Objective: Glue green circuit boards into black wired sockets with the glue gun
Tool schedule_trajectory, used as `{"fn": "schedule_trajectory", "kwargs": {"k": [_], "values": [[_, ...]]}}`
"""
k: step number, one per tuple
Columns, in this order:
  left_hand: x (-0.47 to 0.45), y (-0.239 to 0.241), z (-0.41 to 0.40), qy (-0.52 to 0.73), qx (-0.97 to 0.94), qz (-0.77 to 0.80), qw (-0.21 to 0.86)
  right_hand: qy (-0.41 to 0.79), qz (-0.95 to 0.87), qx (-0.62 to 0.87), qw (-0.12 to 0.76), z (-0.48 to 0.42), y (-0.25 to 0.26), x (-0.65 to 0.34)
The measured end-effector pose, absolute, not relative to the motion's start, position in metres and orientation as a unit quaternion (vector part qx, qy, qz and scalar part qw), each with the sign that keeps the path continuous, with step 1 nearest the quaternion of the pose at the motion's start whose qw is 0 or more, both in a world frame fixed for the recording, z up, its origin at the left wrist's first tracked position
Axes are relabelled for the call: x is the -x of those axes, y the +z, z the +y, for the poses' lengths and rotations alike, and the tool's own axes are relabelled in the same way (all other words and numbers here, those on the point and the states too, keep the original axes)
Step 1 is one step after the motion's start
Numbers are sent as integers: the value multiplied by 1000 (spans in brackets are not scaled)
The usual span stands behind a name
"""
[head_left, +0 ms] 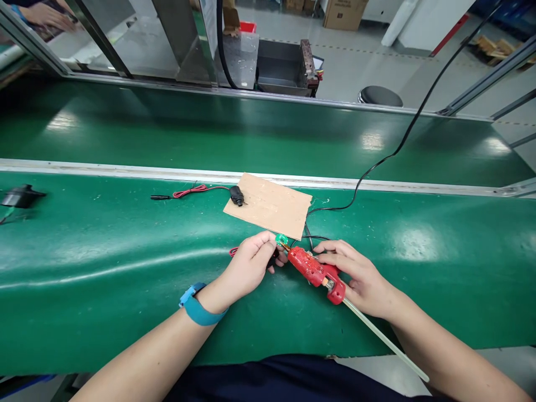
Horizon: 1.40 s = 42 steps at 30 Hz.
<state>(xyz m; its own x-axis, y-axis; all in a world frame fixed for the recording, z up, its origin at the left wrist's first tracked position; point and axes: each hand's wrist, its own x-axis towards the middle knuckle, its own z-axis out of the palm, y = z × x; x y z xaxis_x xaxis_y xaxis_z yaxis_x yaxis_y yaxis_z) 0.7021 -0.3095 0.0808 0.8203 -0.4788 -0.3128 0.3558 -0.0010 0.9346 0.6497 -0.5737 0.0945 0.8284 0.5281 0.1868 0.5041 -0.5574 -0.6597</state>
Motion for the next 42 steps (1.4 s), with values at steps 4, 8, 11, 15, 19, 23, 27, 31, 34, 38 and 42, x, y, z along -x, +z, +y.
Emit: {"fn": "schedule_trajectory", "kwargs": {"k": [4, 8, 11, 15, 19, 23, 27, 31, 34, 38, 42], "values": [[-700, 84, -309, -279, -687, -63, 668, 25, -294, 883, 366, -576, 97, -649], [-697, 85, -306, -232, -758, -105, 601, 30, -296, 883, 363, -577, 100, -650], [-695, 84, -305, -190, -806, -142, 542, 31, -295, 886, 357, -577, 103, -649], [-695, 84, -305, -142, -839, -190, 489, 29, -292, 890, 350, -578, 106, -648], [-694, 81, -304, -122, -843, -218, 477, 38, -290, 892, 343, -579, 108, -647], [-692, 77, -304, -90, -867, -240, 428, 49, -289, 896, 335, -579, 112, -646], [-689, 75, -303, -68, -884, -262, 382, 62, -290, 898, 326, -579, 115, -647], [-688, 73, -301, -21, -893, -296, 339, 67, -289, 899, 322, -580, 117, -647], [-688, 71, -300, 15, -898, -320, 303, 70, -286, 902, 315, -580, 117, -647], [-688, 72, -299, 35, -901, -340, 267, 69, -285, 903, 313, -578, 119, -648], [-688, 70, -298, 46, -900, -357, 244, 67, -276, 906, 314, -575, 120, -647]]}}
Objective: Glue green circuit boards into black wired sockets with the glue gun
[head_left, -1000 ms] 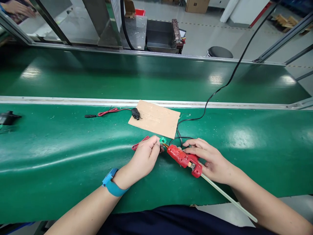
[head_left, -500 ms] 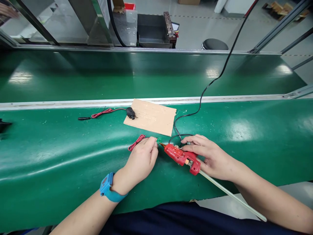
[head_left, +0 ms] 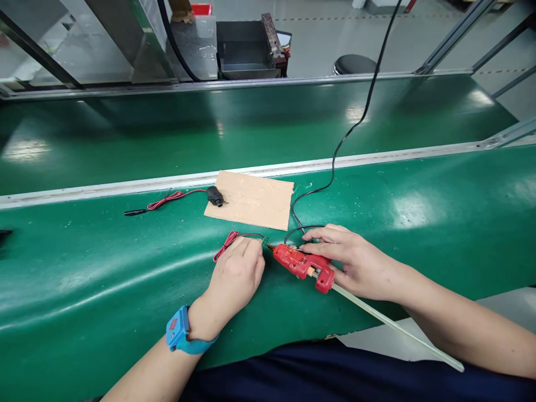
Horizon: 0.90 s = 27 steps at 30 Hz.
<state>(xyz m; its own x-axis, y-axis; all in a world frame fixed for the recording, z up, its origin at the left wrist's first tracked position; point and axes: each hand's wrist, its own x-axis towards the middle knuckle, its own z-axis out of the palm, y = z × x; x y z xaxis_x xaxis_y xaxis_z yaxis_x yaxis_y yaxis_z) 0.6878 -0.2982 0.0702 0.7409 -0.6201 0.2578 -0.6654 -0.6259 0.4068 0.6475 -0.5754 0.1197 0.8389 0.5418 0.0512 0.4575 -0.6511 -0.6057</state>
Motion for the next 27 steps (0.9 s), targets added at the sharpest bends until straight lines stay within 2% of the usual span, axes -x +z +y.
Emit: {"fn": "schedule_trajectory", "kwargs": {"k": [3, 7, 12, 16, 18, 20, 22, 25, 27], "values": [[-688, 68, -296, 40, -903, -339, 260, 56, -265, 912, 310, -575, 122, -645], [-684, 72, -291, -15, -894, -252, 370, 0, -237, 926, 294, -582, 121, -644], [-671, 86, -284, -140, -837, -148, 507, -67, -189, 964, 177, -592, 100, -668], [-655, 99, -275, -195, -794, -112, 565, -24, -151, 985, 85, -593, 86, -698], [-647, 105, -270, -214, -774, -101, 587, -7, -141, 988, 69, -588, 90, -704], [-640, 110, -266, -234, -753, -90, 609, -32, -152, 981, 112, -576, 100, -701], [-632, 114, -262, -256, -728, -78, 631, -50, -201, 950, 233, -557, 111, -690], [-622, 117, -256, -272, -702, -59, 656, 56, -302, 847, 434, -519, 122, -670], [-616, 117, -252, -273, -691, -47, 668, 141, -336, 784, 503, -496, 122, -660]]}}
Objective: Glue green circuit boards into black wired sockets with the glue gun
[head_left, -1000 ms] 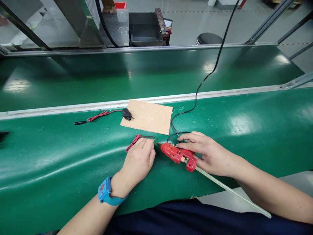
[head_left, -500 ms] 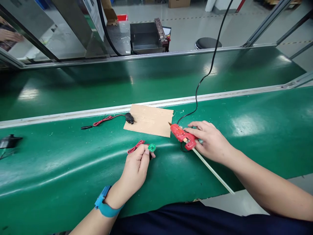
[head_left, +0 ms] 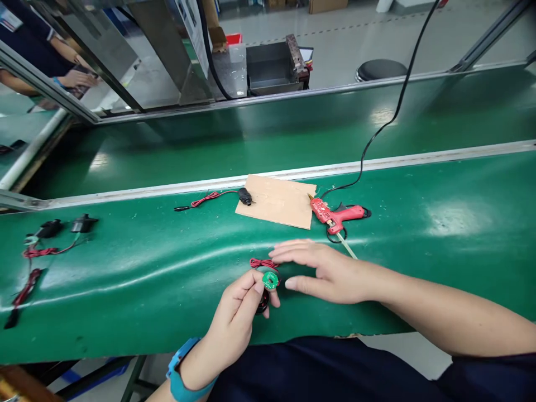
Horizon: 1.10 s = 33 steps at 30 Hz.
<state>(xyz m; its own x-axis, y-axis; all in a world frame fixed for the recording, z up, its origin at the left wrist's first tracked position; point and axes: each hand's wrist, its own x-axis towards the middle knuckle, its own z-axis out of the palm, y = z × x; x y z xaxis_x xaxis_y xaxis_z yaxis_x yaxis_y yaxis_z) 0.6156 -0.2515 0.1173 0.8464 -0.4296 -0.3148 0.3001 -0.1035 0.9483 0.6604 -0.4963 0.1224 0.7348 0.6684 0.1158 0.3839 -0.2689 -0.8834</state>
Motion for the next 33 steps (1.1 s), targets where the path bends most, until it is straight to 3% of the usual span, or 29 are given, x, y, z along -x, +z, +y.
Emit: {"fn": "schedule_trajectory", "kwargs": {"k": [6, 10, 15, 21, 33], "values": [[-597, 112, -240, -277, -667, -27, 691, 222, -340, 712, 573, -466, 113, -655], [-588, 108, -235, -289, -629, -5, 721, 197, -360, 716, 565, -462, 115, -652], [-584, 107, -234, -288, -632, 2, 720, 127, -416, 767, 472, -457, 125, -644], [-583, 109, -238, -290, -659, -4, 694, 134, -476, 800, 340, -455, 137, -639], [-588, 109, -244, -324, -674, -39, 663, 129, -506, 806, 277, -451, 129, -638]]}}
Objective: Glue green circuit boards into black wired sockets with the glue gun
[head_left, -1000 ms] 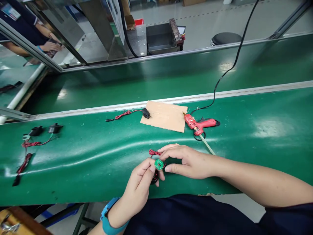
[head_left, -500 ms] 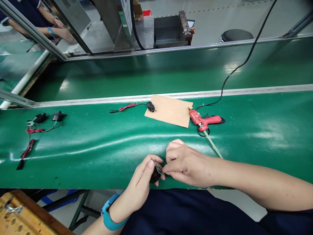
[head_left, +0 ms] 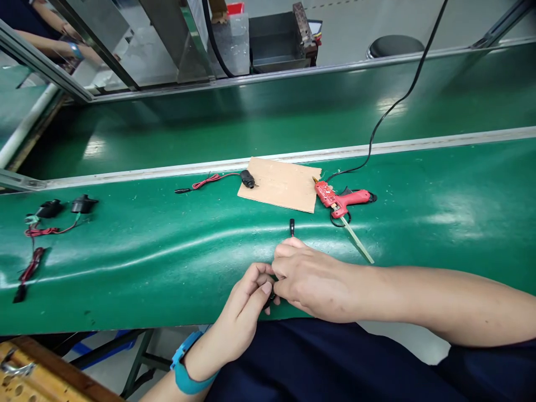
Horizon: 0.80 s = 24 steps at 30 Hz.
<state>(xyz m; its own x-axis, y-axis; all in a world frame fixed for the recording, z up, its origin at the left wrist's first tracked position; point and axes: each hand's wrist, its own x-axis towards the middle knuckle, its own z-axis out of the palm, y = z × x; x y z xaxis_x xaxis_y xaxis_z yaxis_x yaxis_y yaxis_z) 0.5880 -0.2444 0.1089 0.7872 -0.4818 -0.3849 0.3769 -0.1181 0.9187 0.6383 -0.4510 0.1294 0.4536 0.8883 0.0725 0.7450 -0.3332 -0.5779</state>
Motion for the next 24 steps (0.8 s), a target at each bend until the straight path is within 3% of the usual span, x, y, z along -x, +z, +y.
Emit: {"fn": "schedule_trajectory", "kwargs": {"k": [8, 24], "values": [[-588, 105, -246, -323, -671, -40, 666, 135, -502, 815, 256, -447, 133, -637], [-586, 94, -245, -306, -650, -48, 694, 180, -507, 779, 322, -445, 143, -645]]}}
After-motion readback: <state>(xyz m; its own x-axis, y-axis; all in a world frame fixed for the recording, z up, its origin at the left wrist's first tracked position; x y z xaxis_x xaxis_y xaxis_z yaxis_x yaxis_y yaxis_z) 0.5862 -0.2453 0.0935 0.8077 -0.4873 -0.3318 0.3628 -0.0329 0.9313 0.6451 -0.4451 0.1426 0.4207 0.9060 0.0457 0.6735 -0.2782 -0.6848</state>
